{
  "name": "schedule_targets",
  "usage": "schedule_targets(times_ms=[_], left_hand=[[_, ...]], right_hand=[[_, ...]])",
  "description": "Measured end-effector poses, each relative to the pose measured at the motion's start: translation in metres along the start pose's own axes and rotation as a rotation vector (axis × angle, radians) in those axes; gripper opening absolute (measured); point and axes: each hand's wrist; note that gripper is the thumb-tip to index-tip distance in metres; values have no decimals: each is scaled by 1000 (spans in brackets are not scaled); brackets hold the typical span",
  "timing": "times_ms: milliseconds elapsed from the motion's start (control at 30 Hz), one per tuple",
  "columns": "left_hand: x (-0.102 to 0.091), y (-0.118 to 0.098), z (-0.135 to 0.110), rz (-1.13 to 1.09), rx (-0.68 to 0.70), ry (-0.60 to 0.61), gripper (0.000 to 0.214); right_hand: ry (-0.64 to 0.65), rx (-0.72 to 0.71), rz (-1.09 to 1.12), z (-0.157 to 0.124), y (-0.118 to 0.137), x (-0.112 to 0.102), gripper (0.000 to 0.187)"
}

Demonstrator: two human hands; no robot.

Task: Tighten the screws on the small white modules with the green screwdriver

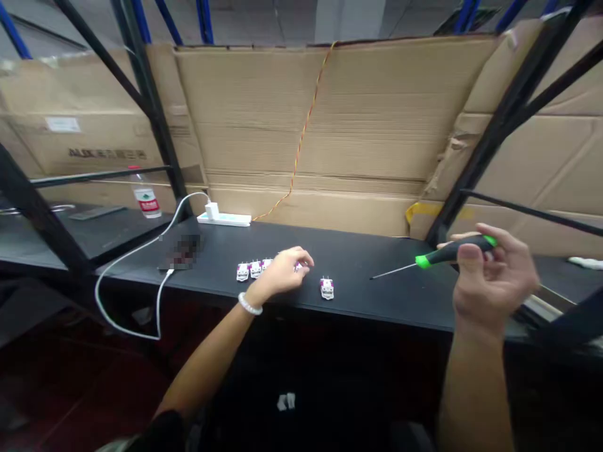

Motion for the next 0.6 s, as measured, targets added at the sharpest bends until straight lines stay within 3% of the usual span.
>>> schedule_targets(times_ms=[100,167,233,367,600], left_hand=[[-40,42,25,191,-190,24,23],[-58,67,39,329,-301,192,21],[-64,85,47,351,-327,264,16],[-56,105,52,382,-365,309,9],[-37,117,51,419,-382,325,7]], right_hand=[[-15,5,-3,3,-5,-4,53],[-16,7,15,3,-8,-3,51],[-1,4,33,2,-9,-1,49],[42,17,45,-3,-4,5,46],[78,24,32,-3,0,3,44]])
Point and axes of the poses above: each hand's wrist, its own z-axis towards the middle knuckle, its own x-axis out of the palm, y = z × x, and after that the axes turned 9 degrees about x, right-handed
